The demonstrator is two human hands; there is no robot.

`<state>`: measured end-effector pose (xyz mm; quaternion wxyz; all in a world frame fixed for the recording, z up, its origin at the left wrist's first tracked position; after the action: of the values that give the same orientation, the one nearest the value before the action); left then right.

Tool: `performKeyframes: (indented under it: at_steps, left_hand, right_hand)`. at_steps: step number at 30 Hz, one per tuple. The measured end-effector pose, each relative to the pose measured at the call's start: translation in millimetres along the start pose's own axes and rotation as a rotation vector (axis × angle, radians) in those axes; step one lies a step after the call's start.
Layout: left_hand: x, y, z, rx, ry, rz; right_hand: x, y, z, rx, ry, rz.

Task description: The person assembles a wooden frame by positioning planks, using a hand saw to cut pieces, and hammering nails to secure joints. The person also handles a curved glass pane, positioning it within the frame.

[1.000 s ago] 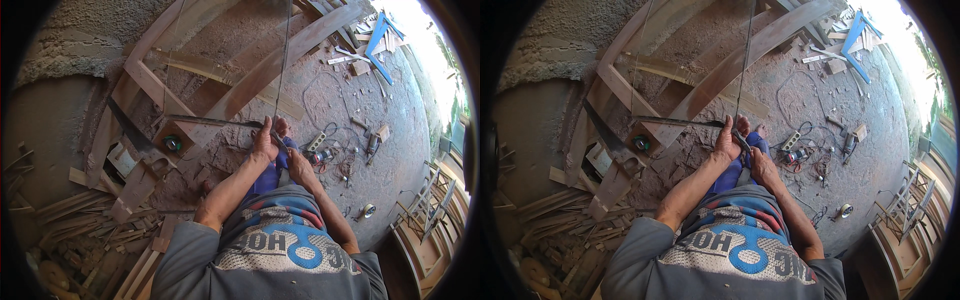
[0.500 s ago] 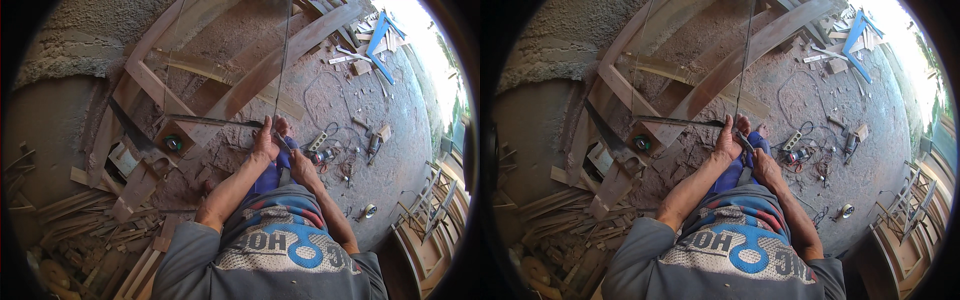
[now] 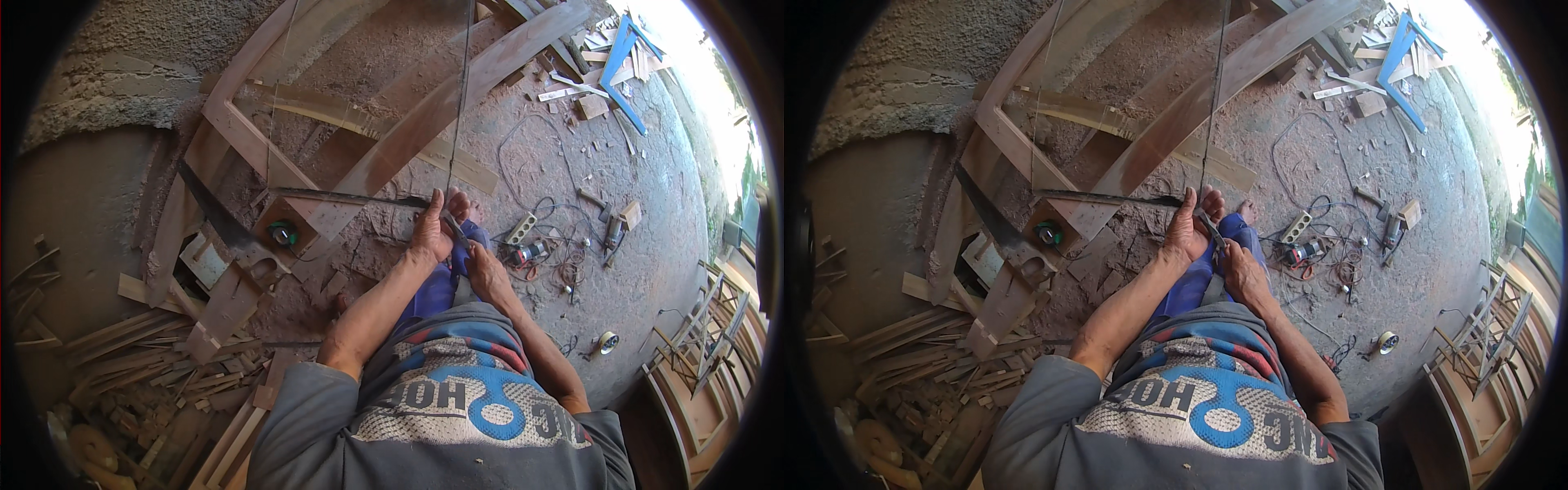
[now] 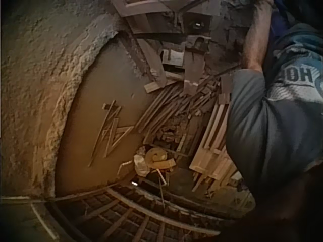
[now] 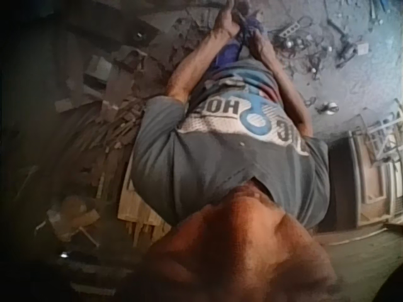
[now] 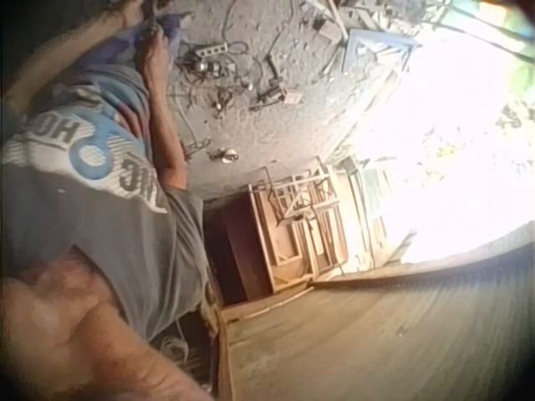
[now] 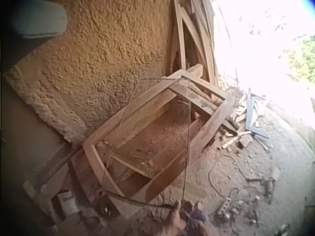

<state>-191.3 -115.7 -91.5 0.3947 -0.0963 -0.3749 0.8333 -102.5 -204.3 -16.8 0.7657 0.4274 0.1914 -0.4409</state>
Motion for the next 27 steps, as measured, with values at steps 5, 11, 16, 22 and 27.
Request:
performKeyframes:
  at_steps: [5,11,16,22,27]
  left_hand:
    - [-0.1,0.0,0.1,-0.010,0.004,-0.002]
    - [0.1,-0.4,-0.2,-0.012,0.016,0.004]
    - [-0.4,0.2,0.0,0.005,0.010,-0.006]
    - [-0.4,0.5,-0.4,0.000,0.023,0.005]
    - [1.1,-0.2,-0.2,-0.013,0.013,-0.006]
  right_hand:
    - [-8.7,2.9,3.2,0.031,0.019,-0.015]
    - [-6.0,0.7,1.2,0.016,0.006,-0.032]
    - [-4.8,-0.2,1.3,0.040,0.069,-0.037]
    - [-8.0,1.6,2.2,0.050,0.074,0.000]
    - [-6.3,-0.2,0.1,0.010,-0.004,0.010]
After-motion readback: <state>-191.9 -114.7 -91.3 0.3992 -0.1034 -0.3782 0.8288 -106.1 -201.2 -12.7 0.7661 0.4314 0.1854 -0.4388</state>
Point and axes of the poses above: each hand's wrist, its own z-axis away from the middle knuckle, its own y-axis out of the back of the hand, x = y × z, the point moved 9 cm from there along -z, towards the middle knuckle, and after that the axes turned 4 degrees about -z, right-handed, at the moved point
